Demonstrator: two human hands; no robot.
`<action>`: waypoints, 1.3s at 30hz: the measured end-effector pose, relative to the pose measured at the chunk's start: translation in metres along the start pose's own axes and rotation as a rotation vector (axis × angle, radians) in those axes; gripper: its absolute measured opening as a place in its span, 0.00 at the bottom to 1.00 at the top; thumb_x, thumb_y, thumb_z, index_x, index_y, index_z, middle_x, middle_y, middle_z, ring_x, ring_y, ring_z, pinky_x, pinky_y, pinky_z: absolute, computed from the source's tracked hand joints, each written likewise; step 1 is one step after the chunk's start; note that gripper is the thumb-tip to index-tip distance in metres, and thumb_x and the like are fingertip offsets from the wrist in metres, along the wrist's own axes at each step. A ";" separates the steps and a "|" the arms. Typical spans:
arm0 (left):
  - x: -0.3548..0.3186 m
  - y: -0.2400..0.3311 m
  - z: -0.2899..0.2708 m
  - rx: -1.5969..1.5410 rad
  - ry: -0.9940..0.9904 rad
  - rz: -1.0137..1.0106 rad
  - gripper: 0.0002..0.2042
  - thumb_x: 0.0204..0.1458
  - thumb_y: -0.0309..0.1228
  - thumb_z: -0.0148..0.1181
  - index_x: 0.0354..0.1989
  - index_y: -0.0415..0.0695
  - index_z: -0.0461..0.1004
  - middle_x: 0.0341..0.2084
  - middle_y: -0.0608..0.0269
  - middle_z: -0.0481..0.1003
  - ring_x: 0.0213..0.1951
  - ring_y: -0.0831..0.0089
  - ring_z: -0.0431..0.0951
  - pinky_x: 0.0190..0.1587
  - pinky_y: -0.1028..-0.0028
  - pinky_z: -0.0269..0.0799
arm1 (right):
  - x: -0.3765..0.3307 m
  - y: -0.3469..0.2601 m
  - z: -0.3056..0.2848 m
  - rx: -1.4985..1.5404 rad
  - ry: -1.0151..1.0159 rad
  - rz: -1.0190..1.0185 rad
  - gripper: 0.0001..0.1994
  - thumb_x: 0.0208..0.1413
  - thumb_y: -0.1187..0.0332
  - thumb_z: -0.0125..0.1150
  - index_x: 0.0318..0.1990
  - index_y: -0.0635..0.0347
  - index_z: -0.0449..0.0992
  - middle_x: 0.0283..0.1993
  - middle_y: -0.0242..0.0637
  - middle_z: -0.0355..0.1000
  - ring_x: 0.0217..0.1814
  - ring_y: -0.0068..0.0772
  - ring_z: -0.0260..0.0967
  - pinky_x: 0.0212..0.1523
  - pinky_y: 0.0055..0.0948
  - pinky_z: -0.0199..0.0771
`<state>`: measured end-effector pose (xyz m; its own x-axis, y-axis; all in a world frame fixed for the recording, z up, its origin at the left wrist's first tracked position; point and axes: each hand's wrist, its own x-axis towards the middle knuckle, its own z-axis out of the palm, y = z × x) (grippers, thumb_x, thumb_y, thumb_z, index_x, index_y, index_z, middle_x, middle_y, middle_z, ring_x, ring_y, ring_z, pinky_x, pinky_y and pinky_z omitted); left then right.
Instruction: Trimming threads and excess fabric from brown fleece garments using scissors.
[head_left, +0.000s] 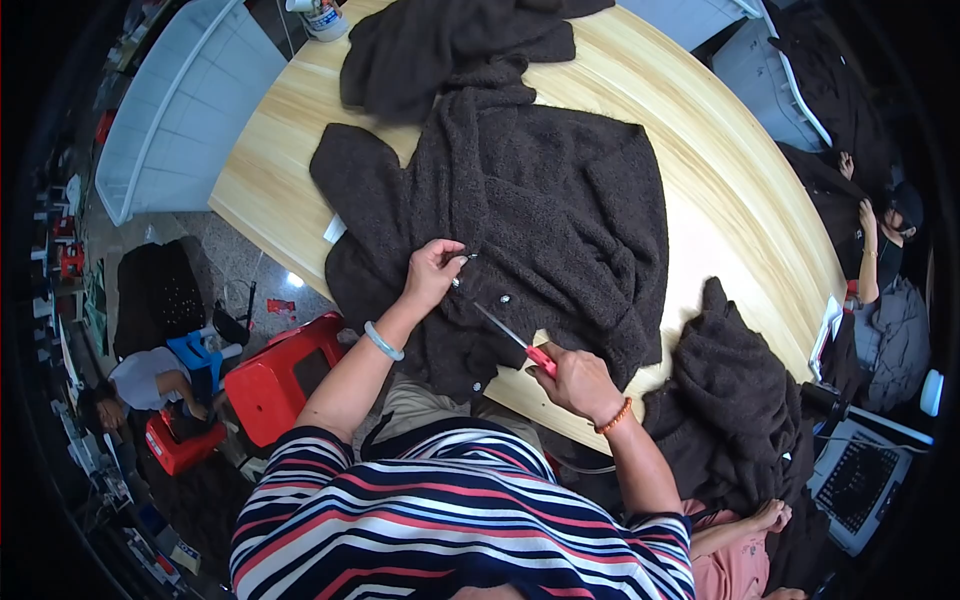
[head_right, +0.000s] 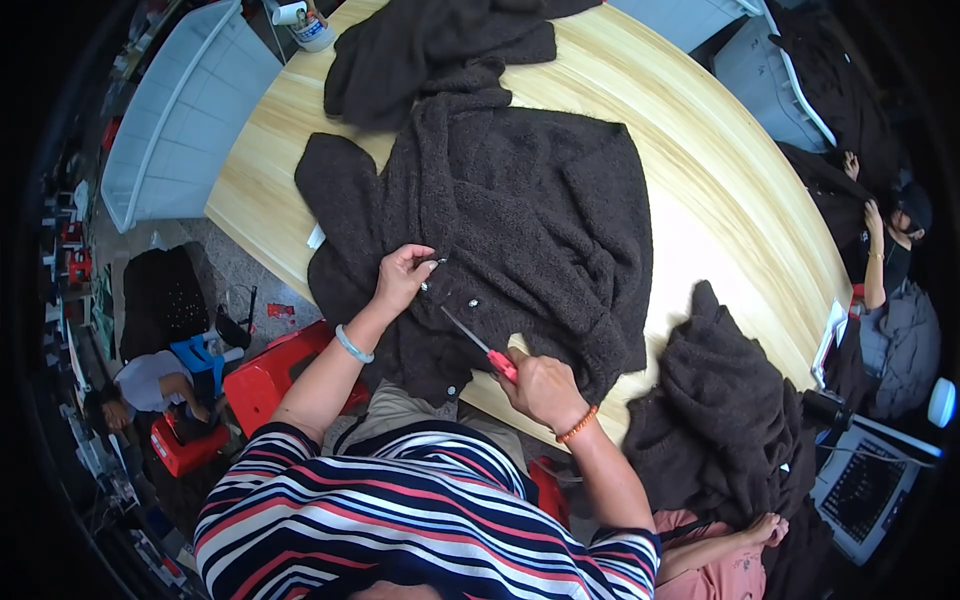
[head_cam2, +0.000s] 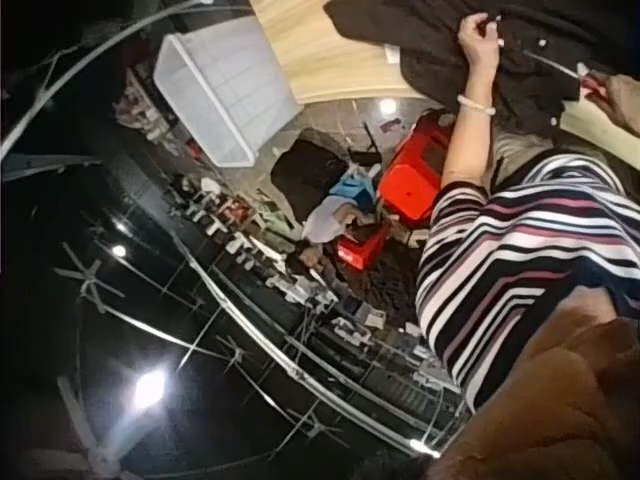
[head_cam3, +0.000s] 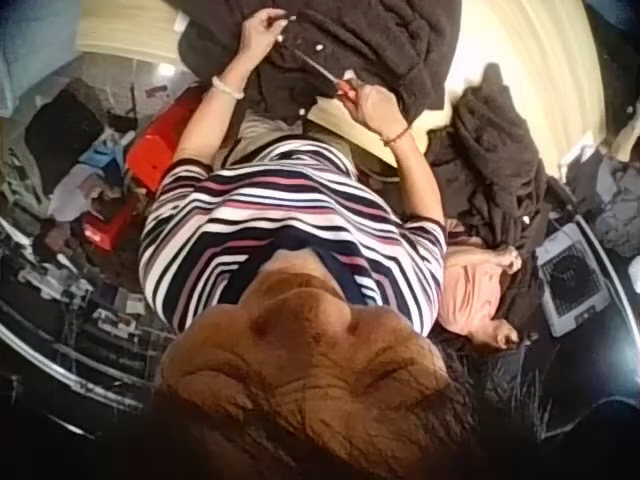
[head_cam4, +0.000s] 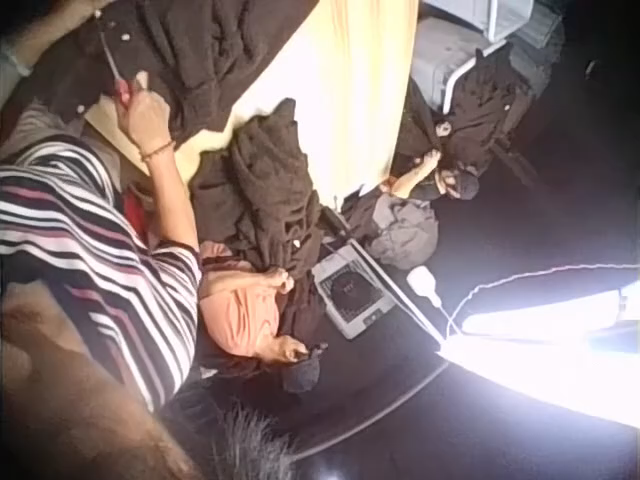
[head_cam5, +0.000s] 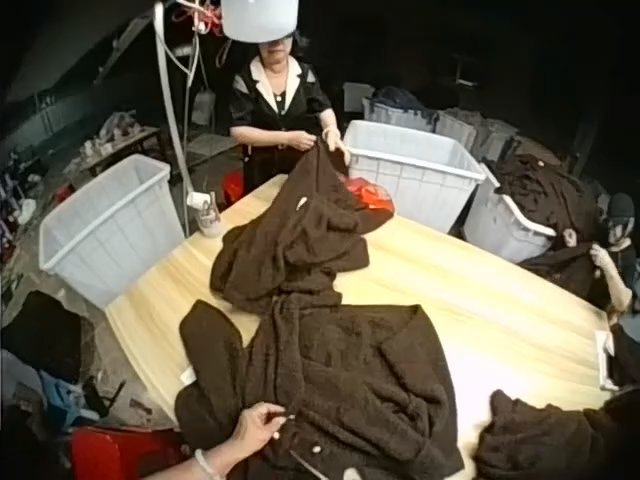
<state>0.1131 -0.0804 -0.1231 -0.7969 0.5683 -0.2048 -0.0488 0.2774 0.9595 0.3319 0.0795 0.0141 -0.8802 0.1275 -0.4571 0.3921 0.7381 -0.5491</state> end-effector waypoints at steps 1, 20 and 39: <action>-0.007 0.014 0.003 0.337 0.058 0.182 0.13 0.47 0.15 0.58 0.42 0.41 0.75 0.36 0.60 0.73 0.33 0.73 0.75 0.38 0.76 0.71 | -0.005 0.004 0.003 0.016 0.010 0.051 0.14 0.55 0.57 0.56 0.40 0.59 0.72 0.24 0.54 0.72 0.29 0.55 0.73 0.31 0.48 0.73; -0.046 -0.009 -0.001 0.861 -0.194 0.640 0.17 0.49 0.27 0.57 0.50 0.50 0.75 0.63 0.50 0.60 0.66 0.53 0.57 0.65 0.54 0.53 | 0.005 -0.016 0.004 -0.028 0.131 0.129 0.14 0.53 0.58 0.58 0.38 0.59 0.74 0.24 0.53 0.73 0.29 0.56 0.73 0.32 0.48 0.73; -0.102 0.000 0.025 0.913 -0.363 0.740 0.24 0.51 0.34 0.59 0.58 0.48 0.68 0.63 0.53 0.59 0.66 0.52 0.55 0.66 0.49 0.48 | -0.067 0.008 0.034 -0.017 0.103 0.219 0.12 0.54 0.60 0.58 0.40 0.58 0.73 0.25 0.51 0.74 0.28 0.51 0.75 0.30 0.45 0.74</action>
<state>0.2091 -0.1188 -0.1072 -0.2325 0.9610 0.1494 0.8993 0.1539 0.4094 0.4027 0.0545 0.0168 -0.7976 0.3518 -0.4900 0.5728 0.6964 -0.4324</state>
